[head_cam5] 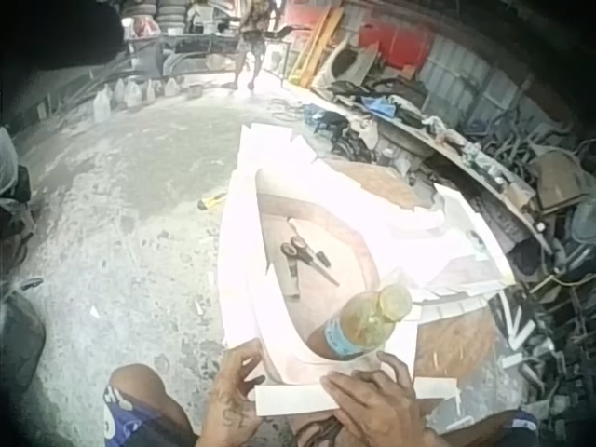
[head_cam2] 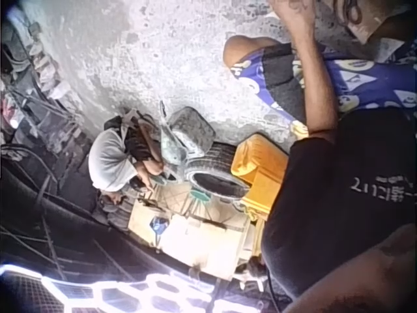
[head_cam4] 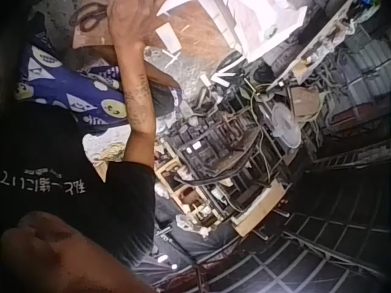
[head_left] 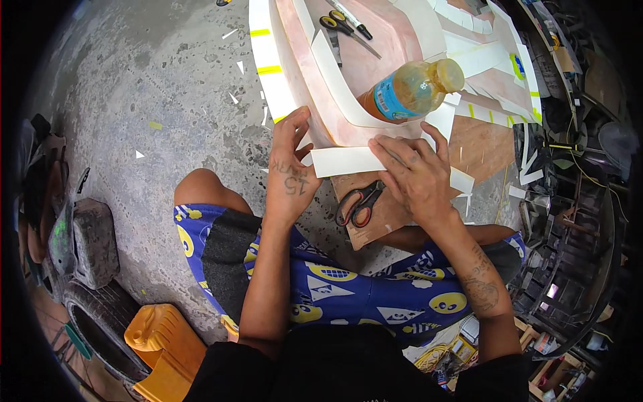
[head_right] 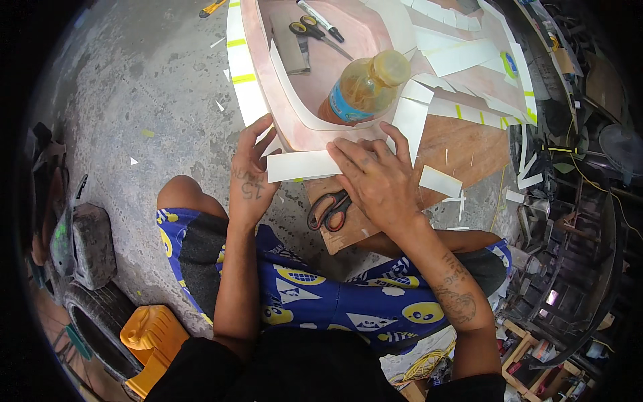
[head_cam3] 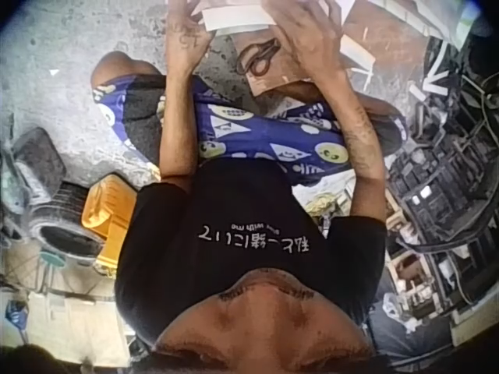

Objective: Constructing a custom vehicle panel by applying tape and trimming foam or plastic components.

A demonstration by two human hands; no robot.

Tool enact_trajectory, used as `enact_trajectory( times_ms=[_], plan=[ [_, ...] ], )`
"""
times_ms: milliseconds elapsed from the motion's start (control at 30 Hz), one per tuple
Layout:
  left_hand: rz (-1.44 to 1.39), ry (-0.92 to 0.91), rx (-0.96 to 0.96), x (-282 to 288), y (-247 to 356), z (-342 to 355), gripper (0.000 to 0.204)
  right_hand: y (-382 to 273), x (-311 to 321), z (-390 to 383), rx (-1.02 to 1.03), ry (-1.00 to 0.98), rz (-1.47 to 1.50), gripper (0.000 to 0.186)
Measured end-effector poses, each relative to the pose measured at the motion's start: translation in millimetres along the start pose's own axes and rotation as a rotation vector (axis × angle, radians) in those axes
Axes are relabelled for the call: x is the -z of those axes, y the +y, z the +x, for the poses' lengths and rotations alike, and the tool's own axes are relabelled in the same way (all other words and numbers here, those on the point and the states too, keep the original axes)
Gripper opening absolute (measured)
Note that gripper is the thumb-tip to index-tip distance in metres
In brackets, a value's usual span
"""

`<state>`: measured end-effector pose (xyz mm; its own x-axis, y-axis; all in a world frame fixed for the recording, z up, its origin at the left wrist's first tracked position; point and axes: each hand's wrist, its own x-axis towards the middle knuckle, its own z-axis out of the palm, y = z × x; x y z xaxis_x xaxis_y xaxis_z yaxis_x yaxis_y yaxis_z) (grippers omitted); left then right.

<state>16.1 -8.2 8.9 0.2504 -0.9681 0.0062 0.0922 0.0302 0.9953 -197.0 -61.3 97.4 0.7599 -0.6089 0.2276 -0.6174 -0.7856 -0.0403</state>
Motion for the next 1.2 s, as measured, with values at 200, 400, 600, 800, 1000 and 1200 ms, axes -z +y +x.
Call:
enact_trajectory(
  times_ms=[200,400,600,800,1000,1200],
  plan=[
    [0.009,0.011,-0.065,-7,-4,-1,0.085,0,4,3,-0.032,-0.013,0.050,0.057],
    [0.276,0.114,-0.123,-18,-9,-7,0.100,-2,-2,-1,-0.095,0.095,0.122,0.055],
    [0.214,0.032,-0.121,-18,7,-9,0.085,6,5,0,-0.083,0.028,0.117,0.047],
    [0.451,-0.133,0.212,14,0,-56,0.025,-24,67,-13,-0.282,-0.037,0.393,0.033],
    [0.773,-0.260,-0.151,-68,-12,-84,0.018,-53,65,-65,-0.741,-0.013,1.115,0.027],
    [1.089,-0.493,-0.021,-93,-35,-87,0.022,-78,8,-53,-1.029,0.262,1.805,0.031]
  ],
)
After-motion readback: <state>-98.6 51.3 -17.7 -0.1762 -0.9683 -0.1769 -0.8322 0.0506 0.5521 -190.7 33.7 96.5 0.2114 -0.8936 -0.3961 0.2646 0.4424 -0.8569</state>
